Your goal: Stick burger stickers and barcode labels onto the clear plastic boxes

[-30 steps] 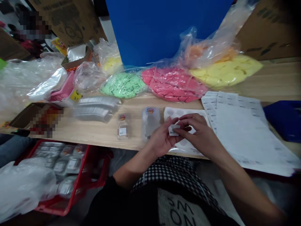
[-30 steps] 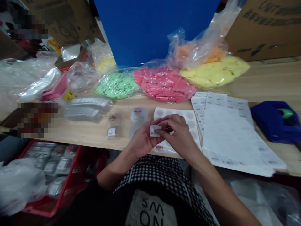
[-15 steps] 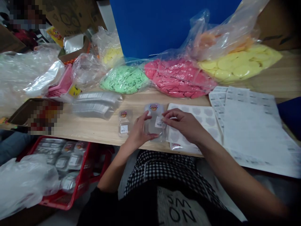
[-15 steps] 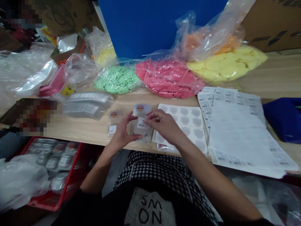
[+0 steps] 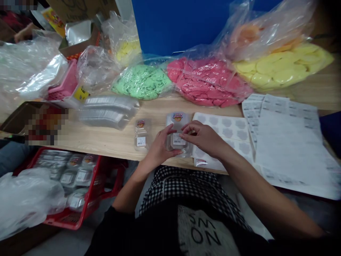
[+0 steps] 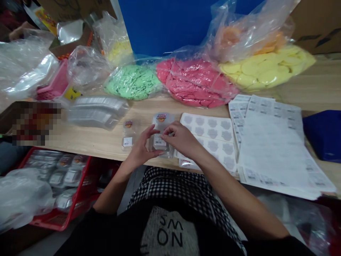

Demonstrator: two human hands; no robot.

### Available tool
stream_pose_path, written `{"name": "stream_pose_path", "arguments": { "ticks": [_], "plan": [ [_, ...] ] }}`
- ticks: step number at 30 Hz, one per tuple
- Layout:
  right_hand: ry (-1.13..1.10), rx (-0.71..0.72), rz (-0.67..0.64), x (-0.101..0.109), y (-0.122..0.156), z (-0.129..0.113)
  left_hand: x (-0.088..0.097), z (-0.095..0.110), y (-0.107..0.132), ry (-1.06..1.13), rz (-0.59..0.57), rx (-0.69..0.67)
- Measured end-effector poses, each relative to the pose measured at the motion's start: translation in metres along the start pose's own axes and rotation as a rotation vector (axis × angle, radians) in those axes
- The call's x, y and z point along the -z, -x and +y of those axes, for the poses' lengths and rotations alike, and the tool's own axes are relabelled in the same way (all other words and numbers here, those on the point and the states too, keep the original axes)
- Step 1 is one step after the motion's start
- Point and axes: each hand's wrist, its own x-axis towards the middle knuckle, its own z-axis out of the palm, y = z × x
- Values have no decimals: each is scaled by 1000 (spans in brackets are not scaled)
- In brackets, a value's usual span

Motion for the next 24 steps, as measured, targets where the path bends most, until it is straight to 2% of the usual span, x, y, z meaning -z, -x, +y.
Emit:
{"name": "stream_pose_path", "arguments": {
  "ticks": [11, 18, 24],
  "plan": [
    [59, 1, -2, -3, -1, 4, 1, 1, 0, -24, -3, 15],
    [164, 127, 61, -10, 0, 13, 1, 1, 1, -1, -9, 21],
    [136, 83, 196, -18, -1, 20, 6, 5, -1, -57, -48, -5]
  ]
}}
